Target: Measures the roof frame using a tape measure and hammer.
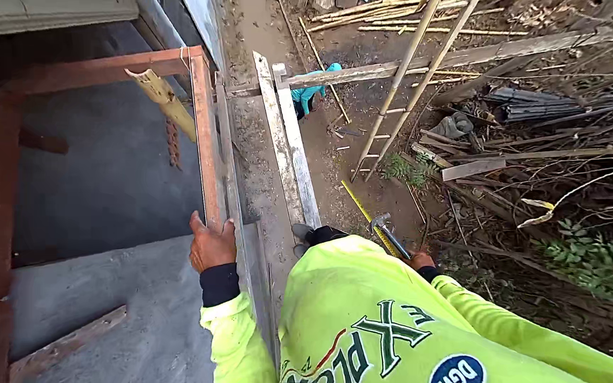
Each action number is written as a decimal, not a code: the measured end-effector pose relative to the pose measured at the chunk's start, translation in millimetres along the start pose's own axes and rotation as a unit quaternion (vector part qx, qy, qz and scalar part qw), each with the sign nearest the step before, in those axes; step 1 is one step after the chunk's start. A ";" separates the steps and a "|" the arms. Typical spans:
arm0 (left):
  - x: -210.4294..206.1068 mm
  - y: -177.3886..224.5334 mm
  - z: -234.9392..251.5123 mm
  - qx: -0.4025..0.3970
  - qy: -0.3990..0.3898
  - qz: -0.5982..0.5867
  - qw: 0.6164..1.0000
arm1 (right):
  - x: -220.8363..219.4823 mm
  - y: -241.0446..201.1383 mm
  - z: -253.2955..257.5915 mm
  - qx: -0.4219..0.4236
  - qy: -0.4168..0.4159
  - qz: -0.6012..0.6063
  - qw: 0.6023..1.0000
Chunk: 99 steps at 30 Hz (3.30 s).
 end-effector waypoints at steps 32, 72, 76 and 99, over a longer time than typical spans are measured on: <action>-4.5 -16.6 0.4 -0.060 0.098 -0.154 0.981 | -3.5 -17.5 -8.9 0.035 0.033 -0.034 0.998; 8.3 66.4 73.1 -0.052 0.048 -0.047 0.996 | -5.3 -22.4 23.8 0.014 0.026 0.024 0.999; 15.8 51.1 41.3 -0.020 0.007 -0.027 0.999 | -4.2 -22.2 17.9 0.015 0.015 0.006 1.000; 18.6 22.2 38.4 0.048 -0.002 -0.123 0.991 | 36.3 -123.5 75.4 0.058 0.030 -0.052 0.996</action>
Point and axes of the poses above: each hand's wrist, its own z-axis towards the middle knuckle, its own x-axis out of the back of the hand, y = z × x, the point moved 2 cm from there along z, towards the middle knuckle
